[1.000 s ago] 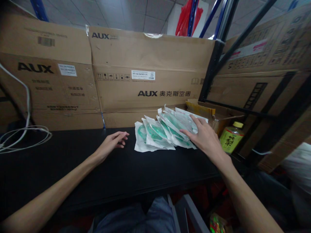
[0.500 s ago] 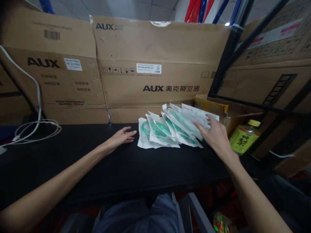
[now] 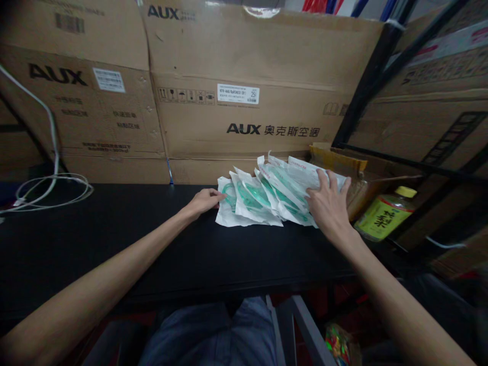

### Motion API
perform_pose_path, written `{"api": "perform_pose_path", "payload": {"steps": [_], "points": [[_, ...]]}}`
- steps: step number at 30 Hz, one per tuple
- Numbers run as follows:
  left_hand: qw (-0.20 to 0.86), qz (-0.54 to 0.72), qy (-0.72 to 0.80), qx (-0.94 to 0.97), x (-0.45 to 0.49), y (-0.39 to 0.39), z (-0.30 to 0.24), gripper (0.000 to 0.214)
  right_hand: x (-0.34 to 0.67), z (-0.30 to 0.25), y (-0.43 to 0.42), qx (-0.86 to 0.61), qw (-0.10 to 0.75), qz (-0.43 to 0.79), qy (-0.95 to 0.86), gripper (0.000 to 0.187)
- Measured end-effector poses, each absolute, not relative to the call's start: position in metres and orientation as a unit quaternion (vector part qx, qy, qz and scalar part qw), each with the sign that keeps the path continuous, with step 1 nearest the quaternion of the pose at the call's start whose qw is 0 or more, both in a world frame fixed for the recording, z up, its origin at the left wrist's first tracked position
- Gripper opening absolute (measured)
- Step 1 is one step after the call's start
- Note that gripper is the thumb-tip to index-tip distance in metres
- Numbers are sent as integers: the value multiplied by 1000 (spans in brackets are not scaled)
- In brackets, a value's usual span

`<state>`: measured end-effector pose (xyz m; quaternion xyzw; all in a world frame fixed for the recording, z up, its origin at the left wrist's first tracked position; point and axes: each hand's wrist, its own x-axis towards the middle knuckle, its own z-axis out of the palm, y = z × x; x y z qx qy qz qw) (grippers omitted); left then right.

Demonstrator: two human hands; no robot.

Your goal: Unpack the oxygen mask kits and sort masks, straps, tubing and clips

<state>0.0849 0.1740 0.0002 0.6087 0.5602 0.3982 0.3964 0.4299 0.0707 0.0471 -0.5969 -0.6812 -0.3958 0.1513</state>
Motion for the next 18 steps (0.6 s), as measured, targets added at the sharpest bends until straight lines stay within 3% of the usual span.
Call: {"api": "perform_pose_path", "payload": {"steps": [5,12,18], "points": [[332,397,574,635,95,177,3,39,427,60,89,-503,197,-454,-709,32],[322,382,564,657,102,176,-3,75,419,80,96,-523,298,-497,-625,32],[283,368,567,680,113,166,1,65,415,62,98,-509,317,-474,-645,33]]}}
